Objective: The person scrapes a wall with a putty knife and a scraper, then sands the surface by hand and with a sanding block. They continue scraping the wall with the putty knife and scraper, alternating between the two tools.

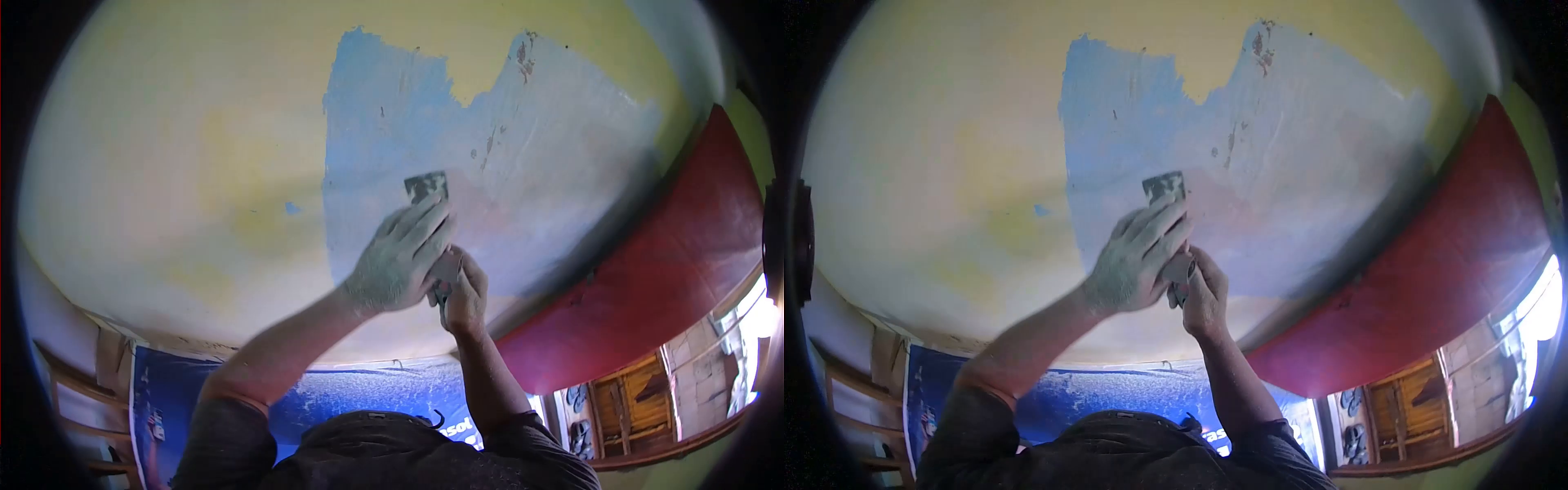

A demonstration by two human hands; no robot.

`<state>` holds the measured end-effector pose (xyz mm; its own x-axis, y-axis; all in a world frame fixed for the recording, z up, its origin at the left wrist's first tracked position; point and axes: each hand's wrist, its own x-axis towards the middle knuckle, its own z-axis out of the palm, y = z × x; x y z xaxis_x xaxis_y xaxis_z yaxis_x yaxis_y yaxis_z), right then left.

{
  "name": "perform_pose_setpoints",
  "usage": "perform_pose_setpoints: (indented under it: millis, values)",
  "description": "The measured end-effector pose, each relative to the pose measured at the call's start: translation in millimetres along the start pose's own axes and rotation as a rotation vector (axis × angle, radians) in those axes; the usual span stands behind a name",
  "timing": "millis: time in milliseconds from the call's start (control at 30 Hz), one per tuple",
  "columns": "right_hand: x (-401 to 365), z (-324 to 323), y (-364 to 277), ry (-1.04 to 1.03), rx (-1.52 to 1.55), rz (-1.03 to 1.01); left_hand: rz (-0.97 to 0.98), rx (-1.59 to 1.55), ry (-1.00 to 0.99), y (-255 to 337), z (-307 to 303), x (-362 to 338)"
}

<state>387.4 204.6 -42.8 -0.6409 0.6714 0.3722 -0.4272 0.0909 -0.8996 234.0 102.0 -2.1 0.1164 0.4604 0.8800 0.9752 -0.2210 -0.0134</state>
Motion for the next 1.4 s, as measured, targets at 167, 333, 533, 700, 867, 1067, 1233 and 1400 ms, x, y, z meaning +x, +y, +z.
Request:
perform_pose_setpoints:
  millis: [167, 333, 533, 700, 867, 1067, 1233, 1400]
  values:
    - [56, -5, -47, -0.105, 0.027, -0.073, 0.162, 0.206, 0.032, -32, -7, 65]
    - [71, -30, -72, -0.274, 0.008, -0.058, 0.353, 0.354, 0.140, -52, 15, 86]
    - [75, -42, -86, -0.284, -0.171, -0.159, 0.440, 0.510, 0.193, -63, 14, 99]
    - [89, -37, -65, -0.145, -0.505, -0.541, 0.457, 0.476, 0.170, -78, 19, 105]
    - [77, -25, -78, -0.031, -0.647, -0.518, 0.459, 0.432, 0.214, -88, 23, 104]
    - [73, -6, -78, 0.046, -0.638, -0.468, 0.402, 0.347, 0.276, -92, 30, 102]
    - [64, 0, -81, 0.079, -0.659, -0.462, 0.392, 0.299, 0.291, -91, 23, 101]
    - [75, 12, -102, 0.069, -0.740, -0.467, 0.313, 0.339, 0.333, -90, 20, 107]
